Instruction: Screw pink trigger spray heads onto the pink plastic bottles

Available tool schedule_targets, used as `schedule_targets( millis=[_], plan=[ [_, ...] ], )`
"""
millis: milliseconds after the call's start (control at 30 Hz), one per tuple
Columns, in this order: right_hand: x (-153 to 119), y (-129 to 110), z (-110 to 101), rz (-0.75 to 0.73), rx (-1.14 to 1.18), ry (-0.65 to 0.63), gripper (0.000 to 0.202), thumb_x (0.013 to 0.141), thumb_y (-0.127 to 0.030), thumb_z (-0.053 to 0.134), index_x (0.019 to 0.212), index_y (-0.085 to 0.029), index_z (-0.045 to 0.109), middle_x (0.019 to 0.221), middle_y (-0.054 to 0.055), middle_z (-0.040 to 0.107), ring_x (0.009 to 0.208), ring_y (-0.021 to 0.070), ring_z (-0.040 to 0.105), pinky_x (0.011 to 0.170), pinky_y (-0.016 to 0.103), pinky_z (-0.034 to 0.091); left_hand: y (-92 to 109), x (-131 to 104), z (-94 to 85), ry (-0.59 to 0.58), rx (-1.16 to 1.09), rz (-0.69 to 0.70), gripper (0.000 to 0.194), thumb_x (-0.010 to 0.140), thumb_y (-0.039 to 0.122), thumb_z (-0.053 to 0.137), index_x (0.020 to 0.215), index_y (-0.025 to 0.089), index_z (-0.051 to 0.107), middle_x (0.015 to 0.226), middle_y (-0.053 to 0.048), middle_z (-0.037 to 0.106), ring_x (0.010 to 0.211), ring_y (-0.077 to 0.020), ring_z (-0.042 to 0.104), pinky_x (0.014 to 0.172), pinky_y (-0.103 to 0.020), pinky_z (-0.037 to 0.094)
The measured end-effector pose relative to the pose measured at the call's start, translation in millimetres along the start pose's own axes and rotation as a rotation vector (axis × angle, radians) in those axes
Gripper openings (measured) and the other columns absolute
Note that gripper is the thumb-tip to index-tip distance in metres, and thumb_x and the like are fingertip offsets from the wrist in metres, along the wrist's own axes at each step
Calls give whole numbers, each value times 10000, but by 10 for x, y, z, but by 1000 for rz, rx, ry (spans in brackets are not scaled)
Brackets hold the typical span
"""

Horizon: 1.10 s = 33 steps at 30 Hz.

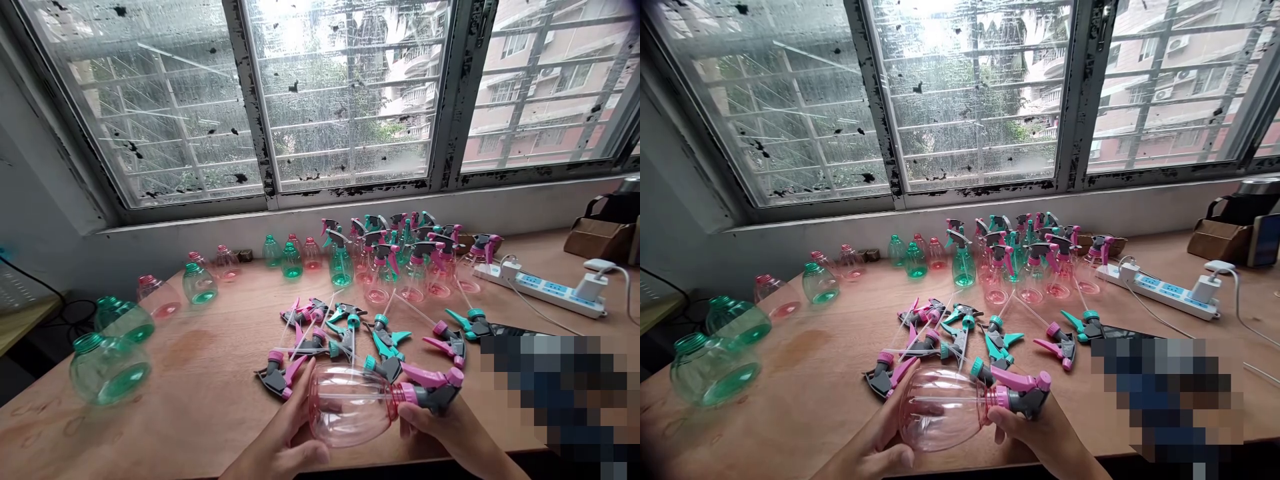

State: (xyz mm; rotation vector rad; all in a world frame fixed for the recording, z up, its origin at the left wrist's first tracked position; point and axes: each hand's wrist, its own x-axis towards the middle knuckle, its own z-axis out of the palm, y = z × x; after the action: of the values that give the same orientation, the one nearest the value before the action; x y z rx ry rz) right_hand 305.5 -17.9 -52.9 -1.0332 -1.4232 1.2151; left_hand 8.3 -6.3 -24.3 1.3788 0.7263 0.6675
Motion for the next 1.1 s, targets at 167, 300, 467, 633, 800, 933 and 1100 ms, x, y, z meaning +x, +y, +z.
schedule_targets(
  millis=[167,300,467,633,800,933,1100],
  plan=[
    [0,-24,-2,-3,12,-2,431,847,-594,714,768,-177,783,632,34,722,582,196,629,611,315,458,3,-15,-22,-13,52,0,898,869,421,760,1574,439,204,1741,22,2,1517,-354,318,1235,-499,284],
    [8,-34,-4,-8,10,-14,443,843,-604,711,801,-167,770,632,39,726,579,198,635,600,316,455,44,6,12,-40,47,22,970,914,357,722,1587,439,28,1726,-1,154,1551,-290,258,1272,-488,194],
    [6,-36,7,-7,66,6,376,828,-558,754,846,-183,722,631,22,733,571,193,645,577,298,472,40,21,21,-20,43,27,1052,869,381,773,1583,434,4,1721,11,185,1589,-287,106,1286,-481,140],
    [1,-73,41,-20,162,20,328,818,-497,802,840,-183,706,635,-13,699,558,151,621,584,267,485,-1,8,-3,-1,6,-3,1053,842,462,778,1590,389,41,1728,-29,154,1583,-347,95,1262,-505,232],
    [6,-81,43,-18,193,2,328,827,-489,800,877,-178,709,648,-11,703,555,147,623,574,264,469,-3,4,1,14,61,3,967,863,403,774,1584,424,130,1741,28,25,1586,-312,113,1283,-479,160],
    [11,-70,38,-20,201,-10,321,830,-485,798,877,-181,707,651,-11,703,561,152,630,574,265,461,0,11,6,14,67,8,1021,869,388,769,1583,442,41,1734,11,111,1581,-311,135,1283,-491,151],
    [7,-86,44,-5,205,-4,319,809,-487,815,852,-183,727,650,-17,692,571,151,617,593,270,486,-17,-8,-12,1,54,-4,1093,831,453,789,1593,387,8,1737,-1,94,1591,-327,20,1285,-485,138]
  ],
)
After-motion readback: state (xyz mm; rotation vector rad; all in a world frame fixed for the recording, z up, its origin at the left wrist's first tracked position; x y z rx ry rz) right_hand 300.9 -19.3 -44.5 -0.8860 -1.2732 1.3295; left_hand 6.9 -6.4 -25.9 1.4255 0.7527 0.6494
